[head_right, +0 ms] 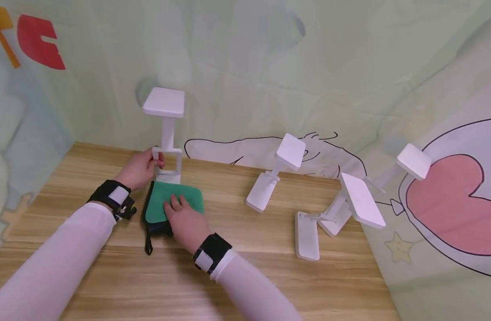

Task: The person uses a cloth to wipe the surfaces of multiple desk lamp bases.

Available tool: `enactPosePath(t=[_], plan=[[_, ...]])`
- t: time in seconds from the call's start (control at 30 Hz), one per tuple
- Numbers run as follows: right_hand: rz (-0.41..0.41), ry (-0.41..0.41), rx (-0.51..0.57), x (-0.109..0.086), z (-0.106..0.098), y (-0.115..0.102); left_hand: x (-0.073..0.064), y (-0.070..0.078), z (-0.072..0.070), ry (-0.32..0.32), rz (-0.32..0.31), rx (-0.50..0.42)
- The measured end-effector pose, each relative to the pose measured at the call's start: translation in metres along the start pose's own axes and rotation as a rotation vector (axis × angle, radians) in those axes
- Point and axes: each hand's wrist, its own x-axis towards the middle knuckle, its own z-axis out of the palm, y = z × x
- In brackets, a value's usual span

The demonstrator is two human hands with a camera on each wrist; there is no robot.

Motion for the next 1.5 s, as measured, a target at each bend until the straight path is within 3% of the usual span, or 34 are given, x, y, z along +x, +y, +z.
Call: enactPosePath(t=[0.23, 0.4, 0.53, 0.73, 0.97, 1.3, 1.5], plan=[[-0.096, 0.008, -0.052, -0.010, -0.002, -0.016, -0.001, 0.000, -0.002, -0.001, -0.016, 0.004], [-0.145, 0.049, -0.081, -0.001, 0.000, -0.022, -0.001, -0.001, -0.002, 0.004, -0.018, 0.014], [-0.167, 0.071, -0.025, 0.013, 0.005, -0.020, 0.000, -0.001, -0.001, -0.012, -0.020, 0.002], [-0.147, 0.094, 0.062, 0.041, 0.012, -0.009, -0.001, -0.003, -0.001, -0.006, -0.008, 0.006], [-0.044, 0.110, 0.127, 0.057, 0.015, 0.009, -0.001, -0.007, 0.000, -0.006, 0.010, 0.007], [-0.012, 0.073, 0.177, 0.029, 0.017, 0.026, 0.001, -0.005, 0.001, -0.016, 0.002, 0.002], [-0.019, 0.032, 0.048, 0.001, 0.006, 0.016, 0.001, -0.003, 0.001, 0.002, 0.005, 0.000]])
